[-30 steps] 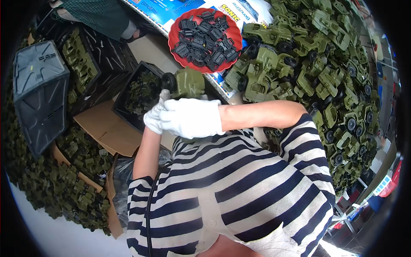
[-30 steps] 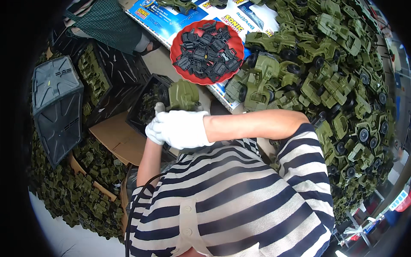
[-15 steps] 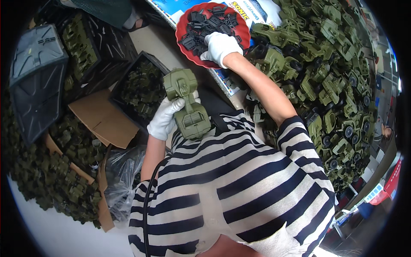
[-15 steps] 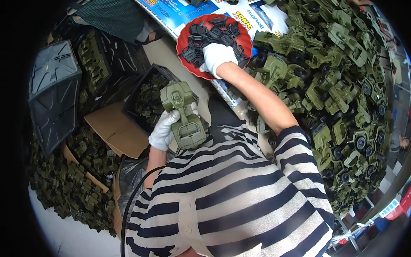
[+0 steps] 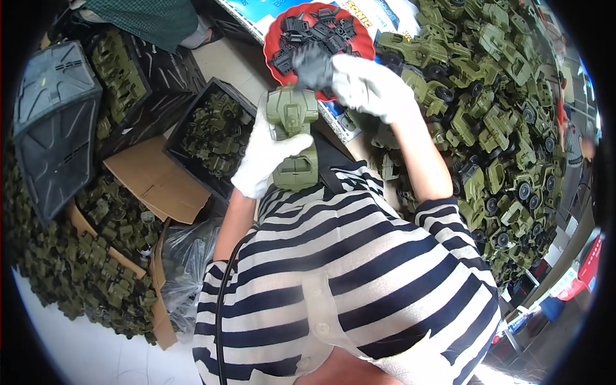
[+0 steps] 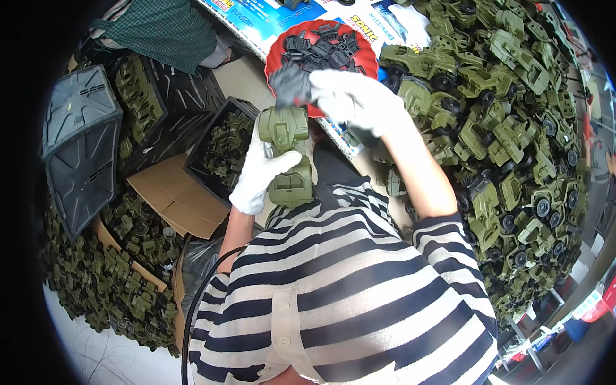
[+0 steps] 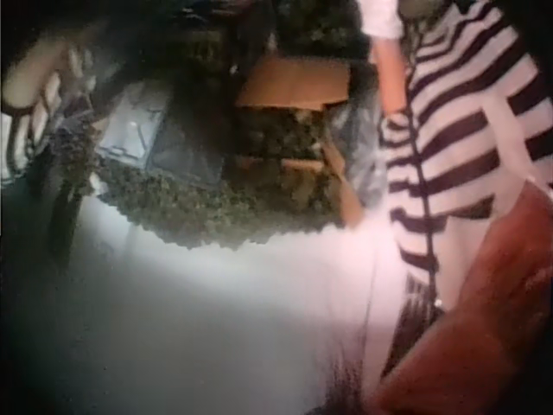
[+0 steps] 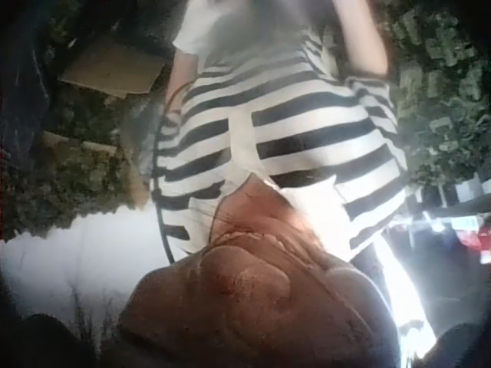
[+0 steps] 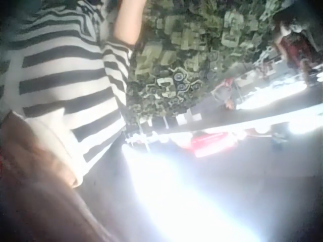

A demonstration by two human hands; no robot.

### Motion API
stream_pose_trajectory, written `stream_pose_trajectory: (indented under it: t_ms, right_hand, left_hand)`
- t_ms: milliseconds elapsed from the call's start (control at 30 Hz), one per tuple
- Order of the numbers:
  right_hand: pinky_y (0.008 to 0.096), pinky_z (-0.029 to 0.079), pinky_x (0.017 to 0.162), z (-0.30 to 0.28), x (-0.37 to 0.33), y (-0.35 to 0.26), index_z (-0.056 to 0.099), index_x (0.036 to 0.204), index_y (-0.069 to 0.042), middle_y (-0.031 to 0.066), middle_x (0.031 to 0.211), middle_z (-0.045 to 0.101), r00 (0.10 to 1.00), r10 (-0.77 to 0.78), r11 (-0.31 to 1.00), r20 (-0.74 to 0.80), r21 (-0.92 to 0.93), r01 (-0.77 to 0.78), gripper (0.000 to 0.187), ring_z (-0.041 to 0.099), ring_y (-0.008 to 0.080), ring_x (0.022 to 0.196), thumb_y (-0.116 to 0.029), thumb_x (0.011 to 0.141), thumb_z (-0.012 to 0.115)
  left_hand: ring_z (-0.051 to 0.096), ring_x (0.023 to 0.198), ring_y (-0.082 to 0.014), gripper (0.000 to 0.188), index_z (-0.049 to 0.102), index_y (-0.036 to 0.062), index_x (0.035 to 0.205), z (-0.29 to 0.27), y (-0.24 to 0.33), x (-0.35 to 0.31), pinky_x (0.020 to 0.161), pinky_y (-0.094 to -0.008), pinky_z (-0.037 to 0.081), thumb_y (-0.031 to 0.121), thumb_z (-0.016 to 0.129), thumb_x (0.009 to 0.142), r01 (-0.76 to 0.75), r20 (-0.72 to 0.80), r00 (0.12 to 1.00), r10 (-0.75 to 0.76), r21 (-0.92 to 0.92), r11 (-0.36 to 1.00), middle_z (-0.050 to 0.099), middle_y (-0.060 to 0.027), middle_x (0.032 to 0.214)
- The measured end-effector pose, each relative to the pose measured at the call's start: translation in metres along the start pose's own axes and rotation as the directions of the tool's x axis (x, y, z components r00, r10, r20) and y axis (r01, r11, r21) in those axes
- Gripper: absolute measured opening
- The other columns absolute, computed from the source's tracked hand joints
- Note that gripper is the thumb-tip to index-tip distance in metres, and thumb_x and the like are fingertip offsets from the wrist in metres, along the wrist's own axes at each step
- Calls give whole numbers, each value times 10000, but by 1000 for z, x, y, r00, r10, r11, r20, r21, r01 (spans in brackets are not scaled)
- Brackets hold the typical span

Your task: The person assembles green plastic toy components by hand, repeatedly picking small black parts from a red bowl and inserting them into the green bodies. They handle multiple units one at a time, placing finished assemblies onto a nearby pile.

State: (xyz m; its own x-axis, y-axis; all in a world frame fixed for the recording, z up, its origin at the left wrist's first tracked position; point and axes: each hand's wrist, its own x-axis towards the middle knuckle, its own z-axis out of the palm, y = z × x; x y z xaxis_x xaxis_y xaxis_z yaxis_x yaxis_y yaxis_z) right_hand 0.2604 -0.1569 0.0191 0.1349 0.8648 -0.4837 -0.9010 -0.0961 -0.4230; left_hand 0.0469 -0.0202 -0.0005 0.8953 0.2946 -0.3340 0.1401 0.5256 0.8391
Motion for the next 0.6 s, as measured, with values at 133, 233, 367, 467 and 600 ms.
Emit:
stream_pose_trajectory:
  t_ms: [133,233,367,467,600]
  right_hand:
    - [183,332,498,21,-31,22,676,1095,-25,32,957,653,996,-53,887,-75,-461,12,246,442,32,589,-204,929,645]
    - [225,408,548,34,-43,27,680,1083,-34,35,984,660,955,-57,749,-292,-644,-152,302,526,71,661,-270,896,695]
    - [305,528,748,51,-51,38,620,1221,-55,136,1205,602,846,-531,158,-41,-986,51,482,619,210,954,-319,839,748]
    - [395,516,942,43,-50,22,483,1417,-107,227,1505,376,733,-308,-455,607,-770,447,646,585,348,1117,-233,827,711]
    - [407,526,790,54,-56,19,510,1386,-105,201,1335,531,761,-99,-282,641,-751,597,684,628,340,909,-208,741,716]
  left_hand:
    - [552,1155,-180,859,264,53,1486,-4,-31,12,995,-334,446,188,793,822,-268,-23,963,268,-132,954,532,-95,1322]
    - [456,1301,-185,819,234,13,1522,5,-3,6,1106,-338,339,341,684,921,-31,8,999,31,-77,997,510,-110,1384]
    - [434,1319,-164,654,322,7,1497,2,10,2,1120,-313,312,339,573,993,171,209,970,-126,-212,962,491,-82,1414]
    - [472,1281,-164,594,363,11,1475,-9,1,3,1107,-304,327,321,553,1005,229,309,929,-203,-51,972,513,-69,1393]
    - [515,1233,-160,541,422,19,1428,-2,13,2,1062,-326,394,393,436,1038,289,466,856,-225,-69,955,542,-74,1348]
